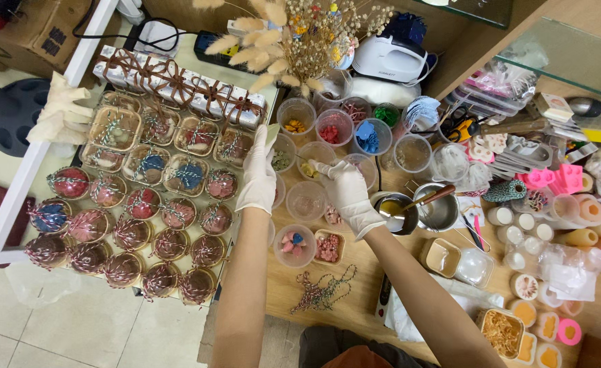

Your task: The person prepares decorative candle containers by placing dry filling material into small square molds, uses a heat gun to smooth the surface of small circular candles in a tray, and then uses a small tool to carefully place and adjust decorative items onto the surface of a larger leaf-shaped wax piece.

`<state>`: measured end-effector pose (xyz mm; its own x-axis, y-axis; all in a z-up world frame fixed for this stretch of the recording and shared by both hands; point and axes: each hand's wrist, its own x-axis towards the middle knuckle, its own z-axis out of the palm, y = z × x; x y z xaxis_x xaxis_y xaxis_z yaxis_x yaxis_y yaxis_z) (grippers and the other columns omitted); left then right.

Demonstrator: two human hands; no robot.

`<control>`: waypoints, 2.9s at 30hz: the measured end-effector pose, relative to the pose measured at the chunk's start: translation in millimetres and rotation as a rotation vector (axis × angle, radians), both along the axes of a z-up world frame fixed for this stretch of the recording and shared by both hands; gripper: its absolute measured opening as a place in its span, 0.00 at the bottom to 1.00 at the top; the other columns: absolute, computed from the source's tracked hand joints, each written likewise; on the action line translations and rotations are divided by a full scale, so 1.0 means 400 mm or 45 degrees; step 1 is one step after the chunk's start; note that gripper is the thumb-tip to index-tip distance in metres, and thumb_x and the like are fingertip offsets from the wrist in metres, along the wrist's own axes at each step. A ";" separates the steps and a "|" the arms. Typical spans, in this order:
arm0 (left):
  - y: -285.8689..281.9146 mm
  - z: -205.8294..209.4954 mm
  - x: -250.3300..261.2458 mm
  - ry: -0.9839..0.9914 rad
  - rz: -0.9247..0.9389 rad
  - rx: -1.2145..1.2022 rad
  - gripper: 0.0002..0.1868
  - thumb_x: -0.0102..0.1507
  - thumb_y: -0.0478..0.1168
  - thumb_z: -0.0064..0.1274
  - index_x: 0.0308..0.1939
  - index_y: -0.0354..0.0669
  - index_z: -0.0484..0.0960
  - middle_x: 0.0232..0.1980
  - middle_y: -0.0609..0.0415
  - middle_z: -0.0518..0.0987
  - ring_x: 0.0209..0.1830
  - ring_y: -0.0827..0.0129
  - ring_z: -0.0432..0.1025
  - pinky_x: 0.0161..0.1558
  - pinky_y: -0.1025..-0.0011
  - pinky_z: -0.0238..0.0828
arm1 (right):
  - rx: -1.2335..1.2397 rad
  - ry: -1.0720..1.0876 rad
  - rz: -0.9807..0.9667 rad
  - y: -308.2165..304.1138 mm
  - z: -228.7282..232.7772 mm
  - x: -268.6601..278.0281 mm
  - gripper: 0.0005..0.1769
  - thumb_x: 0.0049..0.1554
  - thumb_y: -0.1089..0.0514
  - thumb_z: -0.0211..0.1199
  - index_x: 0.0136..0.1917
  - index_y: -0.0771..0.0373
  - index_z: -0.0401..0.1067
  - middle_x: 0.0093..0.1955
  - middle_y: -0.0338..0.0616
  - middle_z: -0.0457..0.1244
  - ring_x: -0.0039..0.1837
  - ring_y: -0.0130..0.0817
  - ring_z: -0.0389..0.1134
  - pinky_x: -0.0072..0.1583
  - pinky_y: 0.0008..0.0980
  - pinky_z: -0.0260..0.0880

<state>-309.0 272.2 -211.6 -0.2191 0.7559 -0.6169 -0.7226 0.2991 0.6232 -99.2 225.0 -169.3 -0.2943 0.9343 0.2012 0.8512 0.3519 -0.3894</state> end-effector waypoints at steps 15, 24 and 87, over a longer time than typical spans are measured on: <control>0.022 -0.011 0.015 0.016 0.006 0.095 0.44 0.53 0.63 0.64 0.68 0.44 0.75 0.69 0.53 0.74 0.74 0.59 0.60 0.70 0.72 0.47 | 0.041 -0.143 0.230 -0.004 -0.035 0.008 0.29 0.50 0.66 0.61 0.64 0.51 0.79 0.44 0.53 0.66 0.47 0.50 0.69 0.50 0.44 0.69; -0.001 0.031 0.016 -0.029 0.011 0.155 0.44 0.55 0.63 0.63 0.67 0.39 0.75 0.69 0.51 0.74 0.75 0.60 0.60 0.70 0.75 0.51 | 0.120 -0.007 0.138 -0.026 0.014 0.020 0.20 0.52 0.62 0.67 0.59 0.52 0.80 0.40 0.49 0.66 0.45 0.49 0.68 0.49 0.45 0.68; -0.817 0.365 0.902 0.953 -1.015 0.558 0.37 0.50 0.24 0.71 0.61 0.37 0.73 0.58 0.53 0.75 0.58 0.74 0.70 0.58 0.72 0.74 | -0.463 1.465 -1.139 -0.967 -0.041 1.217 0.09 0.55 0.67 0.68 0.49 0.63 0.72 0.48 0.36 0.68 0.48 0.22 0.68 0.51 0.23 0.68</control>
<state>51.8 -54.8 -65.7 0.2138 0.9585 -0.1887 0.1612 0.1559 0.9745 387.6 -161.7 -185.8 0.5382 0.7635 -0.3570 -0.0966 -0.3649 -0.9260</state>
